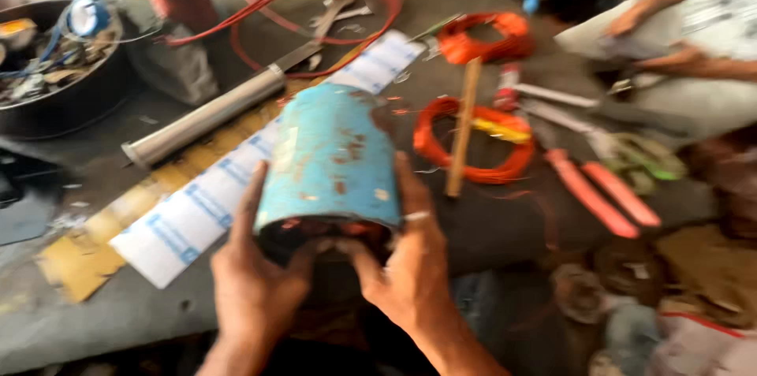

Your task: The person uses pliers and a hammer to adjust and compact copper windings inside a cylindrical motor stator. They then insert a new coil of copper wire into the stator slots and press it in by hand.

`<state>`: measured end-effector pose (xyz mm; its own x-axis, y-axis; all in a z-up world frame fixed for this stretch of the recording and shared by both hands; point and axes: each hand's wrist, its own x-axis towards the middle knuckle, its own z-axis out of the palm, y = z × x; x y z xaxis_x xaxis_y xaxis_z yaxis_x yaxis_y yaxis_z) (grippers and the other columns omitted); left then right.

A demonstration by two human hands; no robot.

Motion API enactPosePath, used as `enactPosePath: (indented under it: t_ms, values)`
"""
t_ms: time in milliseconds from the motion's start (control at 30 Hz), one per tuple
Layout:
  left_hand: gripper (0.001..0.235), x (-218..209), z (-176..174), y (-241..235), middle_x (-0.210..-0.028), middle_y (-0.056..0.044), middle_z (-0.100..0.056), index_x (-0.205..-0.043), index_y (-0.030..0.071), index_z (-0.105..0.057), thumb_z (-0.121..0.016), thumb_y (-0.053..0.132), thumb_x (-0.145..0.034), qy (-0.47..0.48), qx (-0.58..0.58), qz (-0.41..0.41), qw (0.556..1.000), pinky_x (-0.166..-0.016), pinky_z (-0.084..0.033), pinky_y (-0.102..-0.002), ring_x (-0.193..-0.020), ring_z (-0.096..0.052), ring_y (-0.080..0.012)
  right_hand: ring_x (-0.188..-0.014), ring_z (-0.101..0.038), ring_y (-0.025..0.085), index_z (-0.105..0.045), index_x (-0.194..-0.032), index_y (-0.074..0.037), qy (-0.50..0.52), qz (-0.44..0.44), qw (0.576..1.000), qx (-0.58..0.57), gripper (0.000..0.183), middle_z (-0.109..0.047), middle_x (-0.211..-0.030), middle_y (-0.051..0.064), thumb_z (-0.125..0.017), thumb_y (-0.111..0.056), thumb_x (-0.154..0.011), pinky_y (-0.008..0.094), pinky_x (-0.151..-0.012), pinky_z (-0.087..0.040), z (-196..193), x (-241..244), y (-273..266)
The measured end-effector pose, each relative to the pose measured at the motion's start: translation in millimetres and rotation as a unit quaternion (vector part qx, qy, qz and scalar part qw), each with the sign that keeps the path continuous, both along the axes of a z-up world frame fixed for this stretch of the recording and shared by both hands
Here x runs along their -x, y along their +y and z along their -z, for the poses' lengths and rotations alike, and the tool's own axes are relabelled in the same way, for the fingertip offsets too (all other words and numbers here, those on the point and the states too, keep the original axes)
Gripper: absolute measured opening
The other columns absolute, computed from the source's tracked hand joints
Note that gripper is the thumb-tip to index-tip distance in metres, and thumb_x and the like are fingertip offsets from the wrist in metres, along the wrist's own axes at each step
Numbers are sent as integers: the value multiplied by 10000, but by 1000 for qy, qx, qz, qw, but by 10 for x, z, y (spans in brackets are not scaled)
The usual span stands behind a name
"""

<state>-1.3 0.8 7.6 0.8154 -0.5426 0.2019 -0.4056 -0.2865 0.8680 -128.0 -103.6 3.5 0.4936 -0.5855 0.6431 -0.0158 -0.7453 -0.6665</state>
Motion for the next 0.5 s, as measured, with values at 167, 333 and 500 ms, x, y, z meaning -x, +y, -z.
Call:
enactPosePath:
  t_ms: [167, 333, 500]
  values:
    - [1098, -62, 19, 108, -1278, -227, -676, -1546, 191, -369, -920, 210, -597, -78, 33, 50, 995, -921, -543, -448, -1157, -669, -366, -1189, -728, 272, -737, -1170, -77, 130, 8, 991, 41, 358, -759, -1248, 130, -763, -76, -813, 360, -1017, -545, -530, 772, -462]
    - [1153, 22, -21, 111, -1240, -190, -689, -1592, 303, -346, -925, 252, -596, -27, -18, 41, 999, -899, -546, -463, -1103, -681, -383, -1041, -701, 393, -776, -1160, -133, 263, 267, 908, 189, 254, -752, -1100, 184, -623, -113, -958, 482, -934, -542, -608, 1101, -2120]
    - [1083, -3, -20, 195, -1201, -167, -715, -1548, 340, -344, -914, 283, -628, -67, -32, 47, 996, -861, -536, -499, -1085, -668, -408, -1126, -697, 353, -709, -1277, -325, 451, 212, 863, 85, 408, -737, -1209, 149, -726, -248, -876, 479, -984, -524, 41, 1051, -3363]
